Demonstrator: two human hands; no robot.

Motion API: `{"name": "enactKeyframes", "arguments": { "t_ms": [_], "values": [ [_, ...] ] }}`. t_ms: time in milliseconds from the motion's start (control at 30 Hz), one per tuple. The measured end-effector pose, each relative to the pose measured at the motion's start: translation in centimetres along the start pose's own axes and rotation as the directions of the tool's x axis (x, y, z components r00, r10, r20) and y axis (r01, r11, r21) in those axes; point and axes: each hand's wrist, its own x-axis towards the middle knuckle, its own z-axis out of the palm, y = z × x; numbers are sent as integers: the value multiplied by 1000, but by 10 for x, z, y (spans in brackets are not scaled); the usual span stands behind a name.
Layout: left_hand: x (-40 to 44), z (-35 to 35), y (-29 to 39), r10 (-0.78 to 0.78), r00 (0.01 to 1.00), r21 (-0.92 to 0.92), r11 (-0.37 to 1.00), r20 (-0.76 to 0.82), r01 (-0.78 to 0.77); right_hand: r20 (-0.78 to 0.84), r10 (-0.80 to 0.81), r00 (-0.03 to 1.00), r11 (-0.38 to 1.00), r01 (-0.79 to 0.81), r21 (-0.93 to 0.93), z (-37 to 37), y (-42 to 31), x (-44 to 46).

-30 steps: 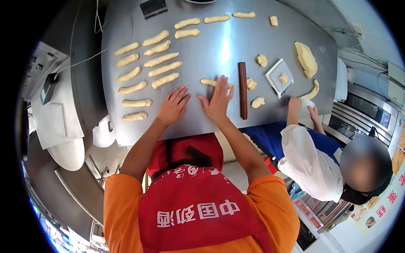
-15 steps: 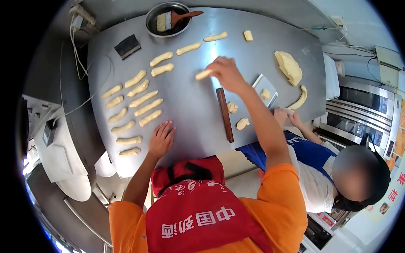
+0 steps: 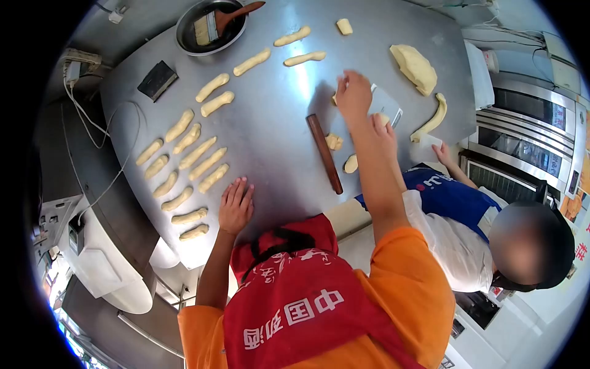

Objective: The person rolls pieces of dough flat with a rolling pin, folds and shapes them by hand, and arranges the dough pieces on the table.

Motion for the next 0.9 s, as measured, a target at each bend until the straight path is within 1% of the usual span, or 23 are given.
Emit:
{"name": "enactKeyframes", "arguments": {
  "t_ms": [33, 100, 200, 233, 300, 333, 367, 400, 433, 467, 500, 533, 567, 600, 700, 733, 800, 833, 867, 900],
  "values": [
    [-1, 0, 2, 6, 1000, -3, 1000, -8, -6, 43, -39, 998, 991, 44, -128, 5, 5, -12],
    [-3, 2, 3, 6, 1000, 9, 1000, -3, -6, 144, -82, 986, 921, 130, -367, 19, 21, -44],
    [0, 4, 4, 19, 1000, 20, 1000, -19, -18, 162, -42, 986, 998, 50, -44, 29, 42, -35],
    [-2, 2, 1, 28, 999, 23, 999, -21, -27, 129, -71, 989, 995, 61, 83, 16, 23, -46],
    [-1, 4, -1, 35, 998, 25, 999, -46, -34, 56, -125, 991, 945, 102, 312, -45, -52, -69],
    [-4, 7, 1, 32, 998, 15, 999, -56, -31, -135, -340, 931, 865, 366, 342, -58, -72, -93],
    [-7, 8, 3, 39, 998, 8, 999, -44, -39, -146, -456, 878, 840, 479, 254, -64, -82, -120],
    [-7, 7, 3, 41, 998, 2, 999, -40, -41, -38, -457, 889, 872, 456, 175, -60, -89, -157],
    [-4, 6, 1, 38, 998, -1, 999, -46, -38, -29, -513, 858, 852, 513, 110, -38, -78, -199],
    [-2, 5, 1, 40, 998, 5, 999, -49, -40, 73, -490, 869, 871, 484, 89, -22, -76, -246],
    [-2, 4, 2, 39, 998, 10, 999, -49, -39, 167, -462, 871, 884, 437, 169, 13, -53, -302],
    [-5, 5, 3, 38, 998, 17, 999, -47, -37, 239, -486, 840, 873, 481, 84, 17, -52, -353],
    [-11, 7, 3, 44, 998, 16, 999, -38, -44, 331, -424, 843, 903, 420, 87, 6, -61, -387],
    [-11, 11, 2, 47, 998, 24, 999, -35, -46, 389, -373, 842, 926, 363, 100, 5, -60, -406],
    [-11, 8, 3, 38, 999, 27, 999, -23, -38, 328, -296, 897, 944, 326, -41, 24, -92, -353],
    [-7, 6, 1, 39, 999, 27, 999, -14, -39, 294, -285, 912, 941, 325, -95, 38, -104, -313],
    [-1, 3, -1, 38, 999, 16, 999, -17, -38, 127, -350, 928, 923, 365, -120, 63, -124, -220],
    [-7, 1, 2, 36, 999, 5, 999, -4, -36, 51, -332, 942, 932, 336, -134, 78, -127, -181],
    [-7, -1, 3, 18, 1000, 14, 1000, -6, -18, 6, -326, 945, 940, 325, -108, 90, -127, -142],
    [-4, -3, 6, 9, 1000, 10, 1000, 3, -9, -83, -320, 944, 947, 319, -29, 92, -134, -114]
  ]
}}
